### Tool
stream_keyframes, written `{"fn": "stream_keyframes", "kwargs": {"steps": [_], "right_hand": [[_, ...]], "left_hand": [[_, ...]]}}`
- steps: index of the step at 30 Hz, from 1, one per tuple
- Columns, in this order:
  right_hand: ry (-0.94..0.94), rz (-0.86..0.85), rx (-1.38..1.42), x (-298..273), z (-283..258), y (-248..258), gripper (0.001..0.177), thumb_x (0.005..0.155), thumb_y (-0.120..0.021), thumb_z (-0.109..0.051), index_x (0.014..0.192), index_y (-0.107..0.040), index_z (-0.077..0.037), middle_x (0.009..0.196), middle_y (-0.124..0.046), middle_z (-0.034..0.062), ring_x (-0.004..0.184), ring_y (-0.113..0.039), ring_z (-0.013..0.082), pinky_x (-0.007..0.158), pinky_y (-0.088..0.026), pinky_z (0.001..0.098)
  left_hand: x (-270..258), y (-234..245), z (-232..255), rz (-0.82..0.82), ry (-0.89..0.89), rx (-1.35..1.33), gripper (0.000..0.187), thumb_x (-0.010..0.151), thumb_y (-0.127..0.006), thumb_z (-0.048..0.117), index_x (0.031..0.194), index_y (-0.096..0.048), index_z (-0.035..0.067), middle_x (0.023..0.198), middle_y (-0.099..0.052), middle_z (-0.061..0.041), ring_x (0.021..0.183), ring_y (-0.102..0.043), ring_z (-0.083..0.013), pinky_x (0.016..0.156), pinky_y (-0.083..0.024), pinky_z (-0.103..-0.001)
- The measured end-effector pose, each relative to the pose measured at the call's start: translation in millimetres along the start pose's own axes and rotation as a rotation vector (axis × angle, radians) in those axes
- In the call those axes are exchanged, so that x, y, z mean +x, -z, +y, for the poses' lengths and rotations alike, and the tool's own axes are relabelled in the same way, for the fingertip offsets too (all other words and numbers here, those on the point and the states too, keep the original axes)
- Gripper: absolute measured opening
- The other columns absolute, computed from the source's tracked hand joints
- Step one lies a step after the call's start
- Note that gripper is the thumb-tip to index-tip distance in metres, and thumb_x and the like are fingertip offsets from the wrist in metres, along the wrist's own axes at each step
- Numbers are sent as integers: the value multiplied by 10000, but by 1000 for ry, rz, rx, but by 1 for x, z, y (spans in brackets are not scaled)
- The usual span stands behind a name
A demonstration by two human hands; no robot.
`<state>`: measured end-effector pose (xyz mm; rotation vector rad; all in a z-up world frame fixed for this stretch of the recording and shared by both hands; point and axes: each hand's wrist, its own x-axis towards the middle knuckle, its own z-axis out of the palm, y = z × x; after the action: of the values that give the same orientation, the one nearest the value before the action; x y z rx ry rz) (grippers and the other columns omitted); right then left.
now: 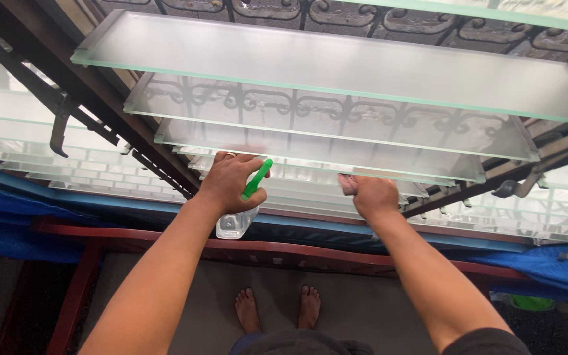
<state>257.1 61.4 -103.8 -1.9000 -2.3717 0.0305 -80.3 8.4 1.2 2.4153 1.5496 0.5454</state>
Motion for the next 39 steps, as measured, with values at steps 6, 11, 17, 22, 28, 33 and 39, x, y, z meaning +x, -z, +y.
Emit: {"fn": "stream_keyframes", "kwargs": {"steps": [6, 11, 17, 22, 28, 33, 39], "right_hand": [[35, -95, 71, 41, -89, -58, 288, 909, -549, -217, 1088, -765, -281, 991, -769, 102, 948, -738, 326, 828, -559, 495], [89, 56, 204, 42, -121, -39, 314, 810, -619, -132, 1098, -736, -180, 1042, -749, 123, 960, -719, 356, 759, -571, 472], [97, -204, 329, 4, -43, 15, 445, 906, -578, -139, 1283, -700, -343, 1088, -759, 84, 1037, -722, 299, 907, -559, 443], [-2, -263, 80, 5, 57, 33, 551, 782, -671, -122, 1319, -631, -239, 1262, -690, 110, 1172, -651, 335, 968, -529, 458], [34, -387, 123, 38, -1, 11, 542, 851, -619, -98, 1348, -617, -315, 1308, -663, 91, 1200, -630, 328, 962, -518, 483], [150, -88, 344, 55, -102, -11, 332, 920, -596, -170, 1190, -728, -310, 1164, -745, 75, 1084, -696, 345, 909, -546, 481], [141, -182, 297, 67, -145, -1, 265, 910, -623, -222, 1153, -728, -239, 1172, -720, 107, 1116, -665, 339, 909, -534, 470]], "left_hand": [[4, 1, 0, -55, 66, -15, 379, 666, -679, 300, 1034, -697, 211, 1078, -722, -74, 1066, -661, -271, 1019, -364, -402], [4, 0, 0, -1, 19, -7, 356, 674, -689, 313, 1016, -704, 214, 1070, -723, -81, 1065, -656, -290, 1017, -359, -416], [4, 5, 7, -57, 73, -26, 350, 680, -657, 303, 1017, -691, 212, 1099, -724, -63, 1048, -672, -266, 1027, -363, -404], [7, 5, 4, -77, 68, -13, 372, 673, -669, 313, 1028, -700, 206, 1028, -733, -79, 1037, -664, -295, 1046, -362, -413], [22, 11, -3, -181, 160, -50, 407, 710, -662, 353, 1090, -722, 221, 864, -725, -115, 954, -686, -344, 990, -475, -457], [24, 11, -5, -100, 101, -49, 408, 677, -679, 326, 1057, -748, 197, 795, -719, -118, 903, -688, -357, 963, -492, -483], [22, 8, -4, -29, 34, -19, 381, 672, -684, 306, 1025, -757, 184, 823, -718, -126, 913, -683, -374, 942, -491, -486]]}}
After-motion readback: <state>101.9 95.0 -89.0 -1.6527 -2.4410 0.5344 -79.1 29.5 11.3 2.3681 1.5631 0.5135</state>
